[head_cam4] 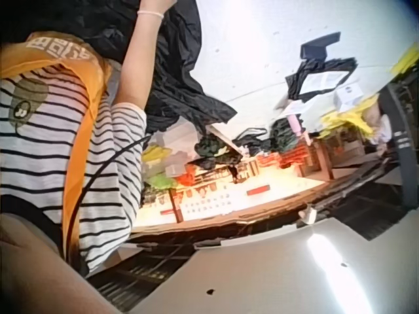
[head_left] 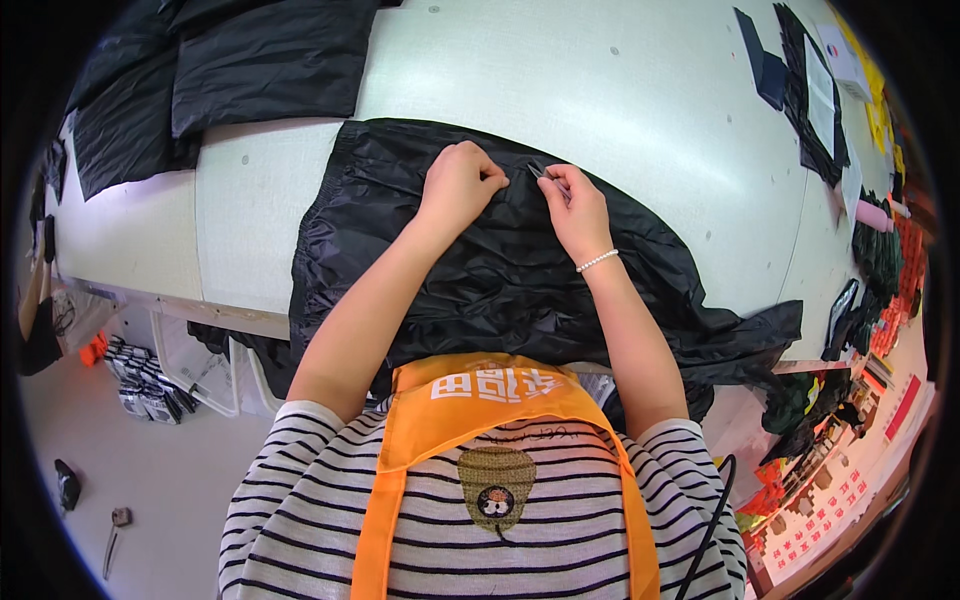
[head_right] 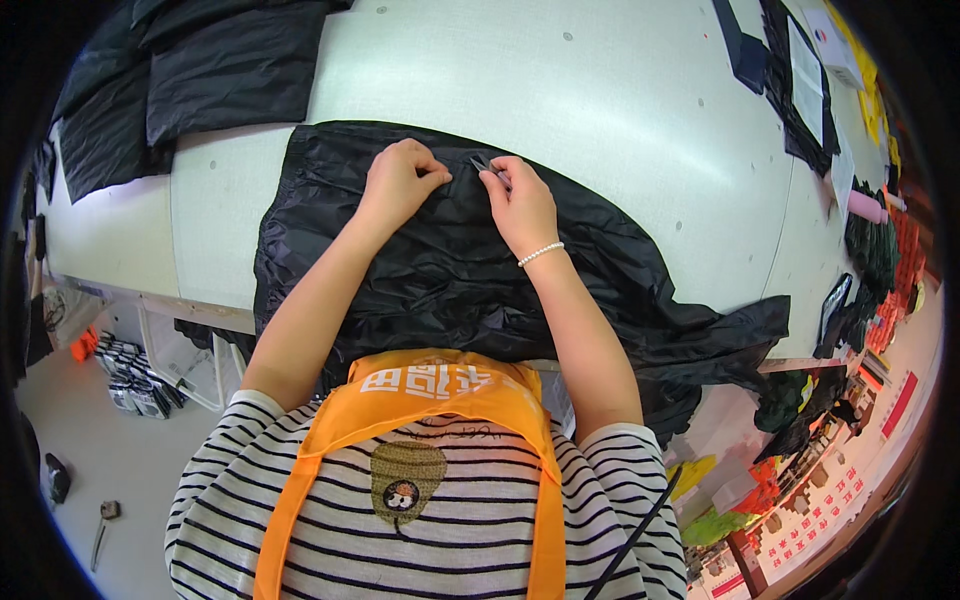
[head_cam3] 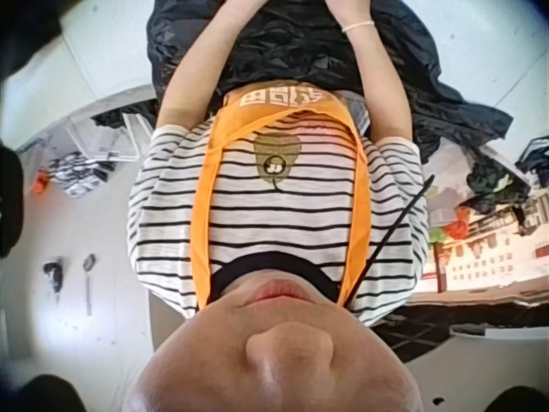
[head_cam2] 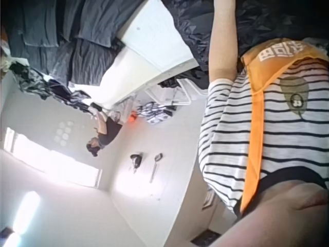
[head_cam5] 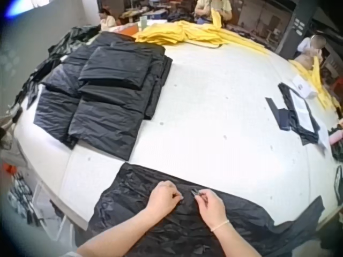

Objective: The person folds a black garment on a white table, smoothing it out and aligning the edges. They then place the folded item into a white basket and repeat the process with another garment.

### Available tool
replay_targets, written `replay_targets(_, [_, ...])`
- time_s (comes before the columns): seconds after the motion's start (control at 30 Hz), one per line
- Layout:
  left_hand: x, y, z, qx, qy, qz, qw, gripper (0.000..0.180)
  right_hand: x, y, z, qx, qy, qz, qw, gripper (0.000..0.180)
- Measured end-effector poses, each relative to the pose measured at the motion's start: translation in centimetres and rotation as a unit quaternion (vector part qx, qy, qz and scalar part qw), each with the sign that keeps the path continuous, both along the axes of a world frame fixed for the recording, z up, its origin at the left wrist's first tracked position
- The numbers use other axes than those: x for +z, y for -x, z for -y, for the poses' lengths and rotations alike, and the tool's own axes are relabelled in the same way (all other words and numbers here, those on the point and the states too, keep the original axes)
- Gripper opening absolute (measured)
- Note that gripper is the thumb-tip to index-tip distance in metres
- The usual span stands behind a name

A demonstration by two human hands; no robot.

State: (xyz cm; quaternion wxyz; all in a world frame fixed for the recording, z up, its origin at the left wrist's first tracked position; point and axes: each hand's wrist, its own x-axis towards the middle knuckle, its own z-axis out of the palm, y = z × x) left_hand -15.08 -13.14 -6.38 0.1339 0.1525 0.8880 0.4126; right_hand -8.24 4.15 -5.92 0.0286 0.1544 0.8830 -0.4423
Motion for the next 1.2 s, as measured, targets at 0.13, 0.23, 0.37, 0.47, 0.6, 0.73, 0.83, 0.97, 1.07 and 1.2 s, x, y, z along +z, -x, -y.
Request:
replay_targets(0.13, [-0.5,-1.9,-1.1,-0.014,0.039,-0.120,0.992,0.008,-0.4,-0.6,0.2,0.001,-0.006,-0.002,1.000,0.021])
replay_targets(0.23, [-0.8,-2.3,-1.8,-0.067,0.112,-0.197,0.972,0.007,-0.3,-0.6,0.0,0.002,-0.008,-0.018,1.000,0.020])
replay_targets(0.37, [-1.5,-1.9,-1.7,-0.053,0.042,-0.163,0.984,0.009,-0.2,-1.0,-0.2,0.023,-0.026,-0.042,0.999,0.020])
replay_targets(0.47, [-1.5,-0.6,-1.3,0.000,-0.033,-0.090,0.995,0.005,0.6,-1.2,-0.1,0.074,-0.094,-0.070,0.990,0.020])
replay_targets(0.6, [-2.0,-0.4,-1.1,-0.008,-0.034,-0.068,0.997,0.006,0.7,-0.7,0.5,0.133,-0.194,-0.102,0.967,0.020])
replay_targets(0.73, [-1.7,-0.5,-1.3,0.007,-0.050,-0.069,0.996,0.006,0.3,0.3,1.0,0.155,-0.238,-0.123,0.951,0.018])
replay_targets(0.83, [-1.7,-0.6,-1.5,0.015,-0.059,-0.073,0.996,0.007,0.1,0.4,1.1,0.162,-0.258,-0.131,0.943,0.017])
replay_targets(0.97, [-0.8,-1.0,-0.4,0.019,-0.088,-0.083,0.993,0.007,0.0,0.4,1.1,0.158,-0.238,-0.106,0.953,0.019])
replay_targets(1.07, [4.8,-3.7,2.7,0.001,-0.121,-0.091,0.989,0.005,0.0,-0.1,1.1,0.102,-0.131,-0.095,0.982,0.025])
replay_targets(1.2, [9.8,-15.6,11.5,-0.047,-0.126,0.160,0.978,0.006,3.0,-2.6,2.9,0.065,0.026,-0.115,0.991,0.032])
